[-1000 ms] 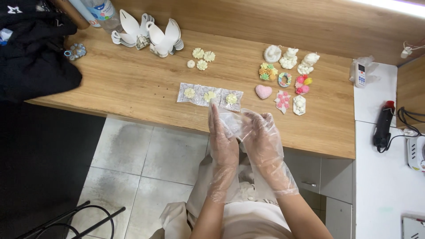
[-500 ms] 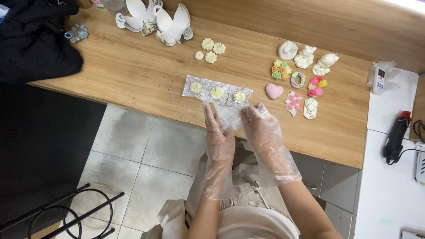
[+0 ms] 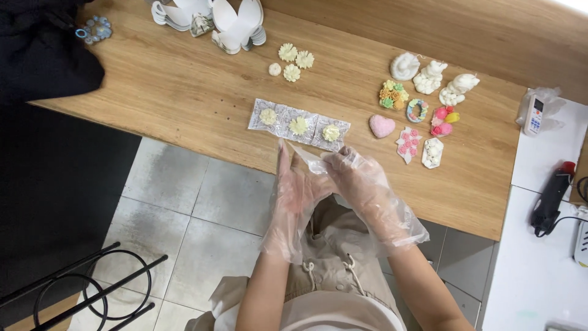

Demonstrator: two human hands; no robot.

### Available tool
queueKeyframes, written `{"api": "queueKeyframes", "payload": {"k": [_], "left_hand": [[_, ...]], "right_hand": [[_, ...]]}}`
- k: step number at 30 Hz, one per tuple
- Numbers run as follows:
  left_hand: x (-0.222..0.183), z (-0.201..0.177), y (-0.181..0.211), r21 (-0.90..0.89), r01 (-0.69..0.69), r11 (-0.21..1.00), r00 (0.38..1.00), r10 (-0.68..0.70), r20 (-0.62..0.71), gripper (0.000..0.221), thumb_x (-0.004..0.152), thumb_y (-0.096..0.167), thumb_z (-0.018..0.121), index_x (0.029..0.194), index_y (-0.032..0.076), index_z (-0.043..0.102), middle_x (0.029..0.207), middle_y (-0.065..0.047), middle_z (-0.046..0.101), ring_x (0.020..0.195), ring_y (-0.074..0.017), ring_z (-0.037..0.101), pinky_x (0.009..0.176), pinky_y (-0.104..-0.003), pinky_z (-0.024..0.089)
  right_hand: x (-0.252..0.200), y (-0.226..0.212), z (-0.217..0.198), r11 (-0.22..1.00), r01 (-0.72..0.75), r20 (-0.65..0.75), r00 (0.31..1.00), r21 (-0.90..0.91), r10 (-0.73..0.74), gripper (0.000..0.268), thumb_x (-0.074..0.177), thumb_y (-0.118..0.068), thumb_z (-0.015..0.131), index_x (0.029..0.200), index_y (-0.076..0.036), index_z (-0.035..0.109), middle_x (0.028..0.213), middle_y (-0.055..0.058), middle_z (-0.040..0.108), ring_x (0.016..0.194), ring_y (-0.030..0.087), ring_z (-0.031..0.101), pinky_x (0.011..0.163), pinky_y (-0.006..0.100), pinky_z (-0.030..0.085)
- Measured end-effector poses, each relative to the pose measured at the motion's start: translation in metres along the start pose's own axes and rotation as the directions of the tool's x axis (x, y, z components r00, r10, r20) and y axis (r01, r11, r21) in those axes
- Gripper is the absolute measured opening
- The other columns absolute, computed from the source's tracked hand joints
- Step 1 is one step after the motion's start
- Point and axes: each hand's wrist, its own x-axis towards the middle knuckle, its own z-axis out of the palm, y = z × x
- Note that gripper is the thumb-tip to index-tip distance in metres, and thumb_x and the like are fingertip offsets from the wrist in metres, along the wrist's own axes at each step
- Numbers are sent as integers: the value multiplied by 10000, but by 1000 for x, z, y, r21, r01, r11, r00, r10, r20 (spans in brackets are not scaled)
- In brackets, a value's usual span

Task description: Individual packaging of small flower-shaped wax melts into clear plastic bags.

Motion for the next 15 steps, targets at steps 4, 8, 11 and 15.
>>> {"api": "queueKeyframes", "payload": {"k": [4, 8, 11, 15], "left_hand": [[14, -7, -10, -109, 9, 994, 943, 28, 331, 1043, 885, 754, 610, 1650, 236, 127, 1570, -251, 365, 1359, -468, 485, 1044, -639, 494], [16, -10, -14, -150, 6, 989, 972, 29, 234, 966, 888, 676, 647, 1621, 248, 186, 1557, -201, 400, 1324, -404, 526, 996, -602, 548], [23, -20, -18, -141, -84, 986, 988, 63, -144, 803, 859, 568, 677, 1488, 198, 342, 1435, -223, 496, 1232, -415, 605, 910, -584, 574], [22, -22, -16, -177, -142, 974, 989, 148, 20, 542, 931, 376, 751, 1373, 168, 515, 1327, -100, 568, 1164, -305, 615, 918, -498, 573]], "right_hand": [[-1, 6, 3, 996, 89, 1, 996, 15, -89, 128, 887, -125, 721, 1003, -82, 752, 955, 137, 717, 797, 359, 697, 684, 462, 564], [-7, 11, 15, 995, 89, 43, 995, -43, -87, 104, 874, -147, 736, 957, -89, 758, 892, 139, 705, 755, 363, 687, 646, 485, 542], [-8, 10, 19, 995, 50, 70, 997, -82, -44, 97, 875, -166, 743, 942, -97, 762, 865, 137, 700, 732, 365, 680, 635, 487, 540], [2, -9, 0, 997, 60, 39, 998, -55, -58, 185, 842, -173, 752, 1003, -83, 757, 880, 140, 696, 748, 360, 677, 644, 477, 544]]}}
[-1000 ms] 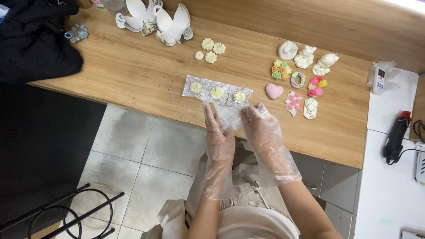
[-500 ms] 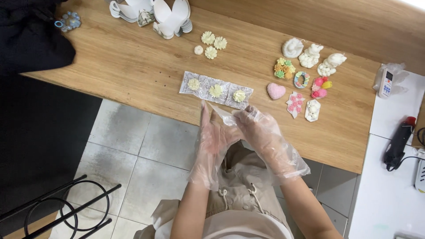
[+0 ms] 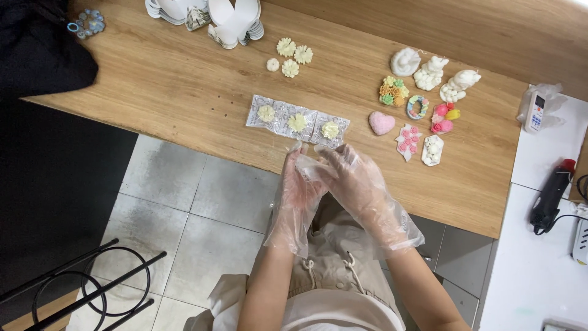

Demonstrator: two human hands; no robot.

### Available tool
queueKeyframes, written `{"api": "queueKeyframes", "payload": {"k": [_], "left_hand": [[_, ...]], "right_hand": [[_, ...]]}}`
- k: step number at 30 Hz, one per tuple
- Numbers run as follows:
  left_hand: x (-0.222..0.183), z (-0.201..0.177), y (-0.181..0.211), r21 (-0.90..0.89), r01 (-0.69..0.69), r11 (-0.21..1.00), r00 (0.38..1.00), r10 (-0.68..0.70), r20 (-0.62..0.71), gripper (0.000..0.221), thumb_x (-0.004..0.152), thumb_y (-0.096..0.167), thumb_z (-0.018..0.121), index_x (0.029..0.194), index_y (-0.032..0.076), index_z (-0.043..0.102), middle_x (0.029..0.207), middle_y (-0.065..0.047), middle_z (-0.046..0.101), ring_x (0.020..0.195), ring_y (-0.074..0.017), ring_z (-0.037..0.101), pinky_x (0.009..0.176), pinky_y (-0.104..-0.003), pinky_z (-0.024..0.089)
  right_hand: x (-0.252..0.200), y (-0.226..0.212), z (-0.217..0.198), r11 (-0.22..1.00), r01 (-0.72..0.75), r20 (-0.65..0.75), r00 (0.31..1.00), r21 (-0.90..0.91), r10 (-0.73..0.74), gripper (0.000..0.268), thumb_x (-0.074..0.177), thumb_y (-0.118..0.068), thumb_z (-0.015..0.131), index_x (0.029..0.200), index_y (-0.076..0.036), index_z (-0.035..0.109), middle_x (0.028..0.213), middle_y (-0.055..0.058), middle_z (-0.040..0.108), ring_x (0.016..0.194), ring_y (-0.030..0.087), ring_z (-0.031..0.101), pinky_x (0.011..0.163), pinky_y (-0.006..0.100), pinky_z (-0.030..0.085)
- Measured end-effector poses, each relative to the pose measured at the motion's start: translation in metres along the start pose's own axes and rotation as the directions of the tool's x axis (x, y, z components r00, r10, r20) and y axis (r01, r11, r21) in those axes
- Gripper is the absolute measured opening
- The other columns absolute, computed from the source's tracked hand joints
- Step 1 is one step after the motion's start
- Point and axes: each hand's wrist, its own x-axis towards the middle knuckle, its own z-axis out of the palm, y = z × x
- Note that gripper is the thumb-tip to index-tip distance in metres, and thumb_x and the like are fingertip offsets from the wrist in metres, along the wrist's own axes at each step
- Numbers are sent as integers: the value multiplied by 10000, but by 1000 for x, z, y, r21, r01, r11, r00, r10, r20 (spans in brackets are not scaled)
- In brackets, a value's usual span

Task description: Individual packaging of small flower-shaped wax melts into clear plastic bags.

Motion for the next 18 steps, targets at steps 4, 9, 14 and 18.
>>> {"api": "queueKeyframes", "payload": {"k": [4, 9, 14, 18], "left_hand": [[3, 1, 3, -59, 61, 996, 997, -58, 46, 478, 959, 332, 693, 1351, 112, 531, 1308, -141, 587, 1177, -307, 630, 956, -511, 607], [8, -9, 5, -40, 176, 984, 984, -175, 36, 460, 918, 394, 655, 1253, 90, 571, 1215, -167, 647, 1070, -312, 673, 849, -470, 606], [8, -20, 5, -31, 160, 987, 984, -162, -70, 482, 964, 391, 675, 1266, 25, 589, 1148, -128, 690, 997, -258, 703, 811, -383, 602], [-3, -7, 7, -11, 195, 981, 977, -195, -89, 548, 929, 395, 672, 1283, -10, 571, 1156, -158, 694, 985, -271, 721, 800, -376, 628]], "right_hand": [[2, -2, -9, 990, 134, -68, 989, 50, -130, 224, 862, -162, 764, 1068, -76, 756, 946, 153, 704, 812, 342, 685, 691, 449, 555], [5, 0, -12, 985, 2, 30, 1000, 173, -7, 159, 898, -115, 744, 1055, -95, 756, 972, 141, 721, 877, 353, 706, 734, 438, 567], [3, 5, -6, 978, -31, 80, 997, 208, 15, 156, 924, -87, 701, 1064, -111, 767, 1015, 135, 737, 915, 358, 715, 751, 434, 568], [7, 4, -6, 980, -43, 114, 993, 194, 20, 226, 900, -87, 699, 1107, -137, 775, 1030, 137, 738, 927, 354, 715, 763, 436, 572]]}}
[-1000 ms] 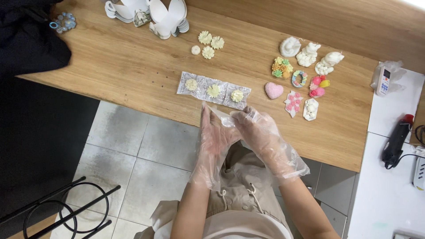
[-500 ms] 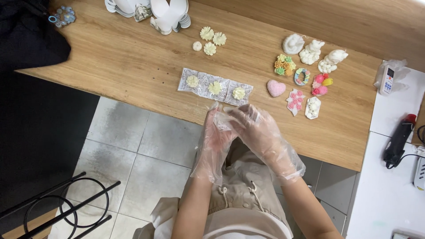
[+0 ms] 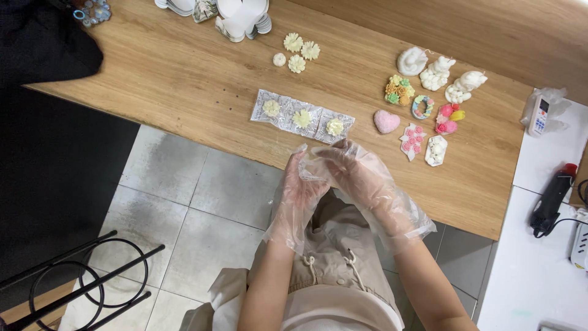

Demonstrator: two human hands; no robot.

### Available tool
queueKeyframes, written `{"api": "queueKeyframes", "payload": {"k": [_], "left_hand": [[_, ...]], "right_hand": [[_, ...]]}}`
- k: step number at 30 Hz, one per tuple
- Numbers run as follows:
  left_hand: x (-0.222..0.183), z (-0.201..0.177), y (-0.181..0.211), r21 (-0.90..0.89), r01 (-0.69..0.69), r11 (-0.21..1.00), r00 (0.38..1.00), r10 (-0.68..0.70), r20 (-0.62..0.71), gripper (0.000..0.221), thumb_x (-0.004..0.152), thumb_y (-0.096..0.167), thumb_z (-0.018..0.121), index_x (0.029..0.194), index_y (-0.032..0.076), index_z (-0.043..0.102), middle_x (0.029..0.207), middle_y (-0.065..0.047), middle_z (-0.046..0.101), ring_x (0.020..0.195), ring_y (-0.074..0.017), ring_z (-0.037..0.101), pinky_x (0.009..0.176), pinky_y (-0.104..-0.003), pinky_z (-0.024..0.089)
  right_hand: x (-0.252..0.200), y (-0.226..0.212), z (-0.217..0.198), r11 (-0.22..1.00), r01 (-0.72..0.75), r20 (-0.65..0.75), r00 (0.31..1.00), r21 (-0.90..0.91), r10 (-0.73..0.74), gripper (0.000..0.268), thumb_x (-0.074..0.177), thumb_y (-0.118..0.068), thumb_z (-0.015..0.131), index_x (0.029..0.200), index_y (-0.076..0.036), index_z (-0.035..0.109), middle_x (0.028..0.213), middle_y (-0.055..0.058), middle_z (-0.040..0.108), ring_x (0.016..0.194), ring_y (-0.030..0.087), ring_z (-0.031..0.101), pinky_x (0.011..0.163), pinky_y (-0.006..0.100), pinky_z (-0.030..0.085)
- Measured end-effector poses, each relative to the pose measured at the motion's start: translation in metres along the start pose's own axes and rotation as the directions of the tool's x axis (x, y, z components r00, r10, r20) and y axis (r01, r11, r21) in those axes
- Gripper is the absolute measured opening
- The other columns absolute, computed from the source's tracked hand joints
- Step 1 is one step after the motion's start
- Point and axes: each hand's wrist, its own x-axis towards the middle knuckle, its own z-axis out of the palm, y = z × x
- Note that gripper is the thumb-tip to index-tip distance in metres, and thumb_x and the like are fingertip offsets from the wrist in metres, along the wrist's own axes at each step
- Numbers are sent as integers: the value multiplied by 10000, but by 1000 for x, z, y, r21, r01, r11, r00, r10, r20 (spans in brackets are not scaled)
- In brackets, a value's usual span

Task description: Individual packaging of small flower-shaped wax melts into clear plastic bags.

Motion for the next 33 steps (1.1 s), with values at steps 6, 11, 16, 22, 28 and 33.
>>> {"api": "queueKeyframes", "payload": {"k": [6, 11, 16, 22, 28, 33], "left_hand": [[-11, 12, -2, 12, -90, 996, 995, 89, 50, 590, 920, 369, 699, 1323, -32, 541, 1178, -182, 689, 975, -278, 736, 780, -358, 648], [-8, 4, -1, 21, -18, 1000, 997, 20, -78, 634, 914, 400, 690, 1306, -65, 510, 1166, -223, 671, 931, -307, 732, 780, -371, 656], [-47, 28, -14, 109, -334, 936, 941, 325, 93, 494, 955, 357, 674, 1341, 90, 522, 1249, -134, 634, 1071, -235, 688, 921, -359, 620], [-54, 28, -17, 108, -343, 933, 938, 333, 100, 444, 953, 315, 675, 1322, 103, 551, 1225, -88, 635, 1043, -182, 689, 871, -316, 619], [-11, -28, -15, 150, -253, 956, 959, 268, -95, 371, 1002, 357, 711, 1275, 134, 596, 1072, -83, 612, 850, -155, 630, 731, -286, 581], [-39, -10, -9, 89, -358, 929, 930, 348, 117, 417, 995, 314, 668, 1326, 73, 584, 1123, -61, 664, 956, -145, 654, 842, -291, 586]], "right_hand": [[7, 9, 9, 974, 163, 33, 987, -158, -160, 339, 751, -181, 792, 1084, -122, 768, 980, 173, 722, 887, 405, 688, 749, 487, 553], [0, 16, 25, 985, 119, -29, 992, -121, -124, 202, 861, -170, 769, 1060, -134, 755, 989, 147, 720, 887, 369, 704, 760, 469, 565], [2, -5, 13, 994, 61, -47, 997, -93, -66, 263, 844, -164, 769, 1099, -98, 759, 955, 178, 699, 813, 386, 683, 683, 487, 545], [7, -6, 9, 972, 198, -63, 976, -126, -207, 345, 813, -163, 751, 1151, -94, 742, 1043, 185, 693, 861, 393, 689, 716, 471, 562], [1, 10, 27, 984, 18, 63, 998, -179, -7, 121, 926, -187, 727, 1026, -137, 774, 965, 105, 743, 850, 339, 715, 735, 458, 570], [6, 3, 16, 995, 89, -25, 996, -43, -91, 149, 908, -184, 721, 1031, -115, 771, 992, 123, 753, 864, 345, 717, 732, 448, 575]]}}
